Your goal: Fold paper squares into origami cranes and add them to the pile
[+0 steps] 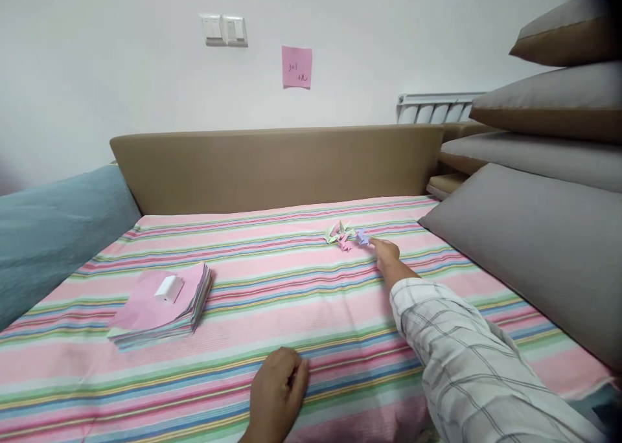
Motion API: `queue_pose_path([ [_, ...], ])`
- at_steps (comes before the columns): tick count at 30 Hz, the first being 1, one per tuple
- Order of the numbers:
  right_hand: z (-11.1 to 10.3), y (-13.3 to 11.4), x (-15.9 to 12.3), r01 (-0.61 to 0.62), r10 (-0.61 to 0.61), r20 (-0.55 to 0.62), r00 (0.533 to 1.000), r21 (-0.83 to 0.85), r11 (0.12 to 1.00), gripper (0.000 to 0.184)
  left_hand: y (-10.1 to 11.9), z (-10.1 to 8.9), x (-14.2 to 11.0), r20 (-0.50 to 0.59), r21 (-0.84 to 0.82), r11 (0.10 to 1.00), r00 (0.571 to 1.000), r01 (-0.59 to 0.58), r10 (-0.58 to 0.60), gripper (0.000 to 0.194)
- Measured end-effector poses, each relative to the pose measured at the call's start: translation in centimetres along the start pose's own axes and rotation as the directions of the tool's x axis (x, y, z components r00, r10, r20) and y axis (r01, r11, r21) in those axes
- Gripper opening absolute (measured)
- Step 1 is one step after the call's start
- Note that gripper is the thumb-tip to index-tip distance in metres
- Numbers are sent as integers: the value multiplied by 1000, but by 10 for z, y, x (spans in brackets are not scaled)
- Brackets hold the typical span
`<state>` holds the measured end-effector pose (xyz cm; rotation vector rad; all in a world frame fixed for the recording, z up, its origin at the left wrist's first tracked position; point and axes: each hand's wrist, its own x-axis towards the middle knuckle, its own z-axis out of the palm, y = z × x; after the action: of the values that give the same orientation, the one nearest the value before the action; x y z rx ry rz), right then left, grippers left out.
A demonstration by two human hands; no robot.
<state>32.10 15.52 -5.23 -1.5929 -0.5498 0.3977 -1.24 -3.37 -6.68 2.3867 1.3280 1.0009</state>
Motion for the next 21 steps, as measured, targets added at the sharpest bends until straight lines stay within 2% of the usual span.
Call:
queue_pose_path([
  [3, 12, 7, 2, -93, 92, -23, 995, -20, 996, 24, -1, 1, 0, 18, -14, 1000, 1000, -9, 9, 20],
  [7, 18, 12, 5, -147, 145, -27, 989, -64, 987, 27, -4, 3, -2, 41, -16, 1000, 999, -13, 14, 17],
  [13, 24, 18, 6, -133, 137, 13, 991, -152, 979, 26, -4, 3, -3, 7, 6, 999, 999, -45, 45, 16],
  [21, 32, 18, 6, -112, 161, 159, 974, -280, 953, 25, -6, 5, -2, -40, 30, 996, 995, -85, 86, 19],
])
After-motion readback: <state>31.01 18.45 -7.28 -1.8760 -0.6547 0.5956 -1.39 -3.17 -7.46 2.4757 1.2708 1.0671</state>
